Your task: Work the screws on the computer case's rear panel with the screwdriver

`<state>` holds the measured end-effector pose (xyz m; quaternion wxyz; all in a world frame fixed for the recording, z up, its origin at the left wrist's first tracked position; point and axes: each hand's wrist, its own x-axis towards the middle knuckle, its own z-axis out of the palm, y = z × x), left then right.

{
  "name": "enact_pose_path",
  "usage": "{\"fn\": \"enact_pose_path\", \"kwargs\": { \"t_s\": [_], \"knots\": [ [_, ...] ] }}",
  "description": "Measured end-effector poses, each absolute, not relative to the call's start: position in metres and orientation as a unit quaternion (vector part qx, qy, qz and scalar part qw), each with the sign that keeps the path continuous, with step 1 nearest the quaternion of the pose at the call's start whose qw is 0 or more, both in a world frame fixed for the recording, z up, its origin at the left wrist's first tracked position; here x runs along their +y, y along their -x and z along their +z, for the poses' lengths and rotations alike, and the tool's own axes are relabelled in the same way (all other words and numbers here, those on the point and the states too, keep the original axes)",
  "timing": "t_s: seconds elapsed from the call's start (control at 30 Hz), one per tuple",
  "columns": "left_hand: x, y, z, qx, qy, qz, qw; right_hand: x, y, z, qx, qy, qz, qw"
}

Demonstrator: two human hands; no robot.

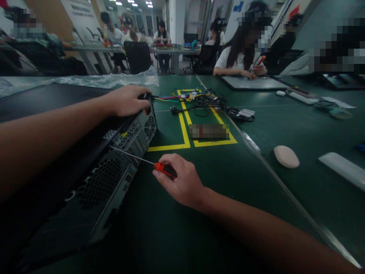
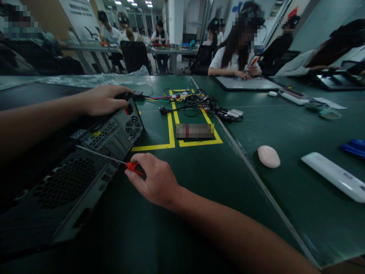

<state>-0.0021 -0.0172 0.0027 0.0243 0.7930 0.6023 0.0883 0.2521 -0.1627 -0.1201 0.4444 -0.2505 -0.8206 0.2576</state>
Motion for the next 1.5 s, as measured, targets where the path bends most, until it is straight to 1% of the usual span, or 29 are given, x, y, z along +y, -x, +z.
{"fn": "enact_pose_path", "kwargs": {
  "t_s": [0.17, 0.4, 0.7, 0.97, 1.17, 1.5],
  "knots": [
    [-0.0159, 0.0024, 0.0027, 0.604, -0.792, 0.082, 0.024, -0.1621, -0.2519, -0.1201, -0.822, 0.238, 0.248, 0.454],
    [-0.0207, -0.0008, 0.0058, 0.601, -0.797, 0.059, 0.017, -0.1627, -0.252, -0.1199, -0.823, 0.255, 0.258, 0.437],
    [-0.0216, -0.0023, 0.0072, 0.608, -0.792, 0.051, 0.016, -0.163, -0.2527, -0.1201, -0.821, 0.255, 0.259, 0.44],
    [-0.0205, -0.001, 0.0056, 0.61, -0.79, 0.06, 0.019, -0.1629, -0.2521, -0.1195, -0.821, 0.262, 0.262, 0.434],
    [-0.0215, -0.0019, 0.0061, 0.607, -0.792, 0.06, 0.015, -0.1631, -0.2524, -0.1195, -0.818, 0.254, 0.262, 0.444],
    [-0.0145, 0.0045, 0.0012, 0.597, -0.795, 0.101, 0.036, -0.1638, -0.2521, -0.1196, -0.82, 0.259, 0.253, 0.444]
  ]
}}
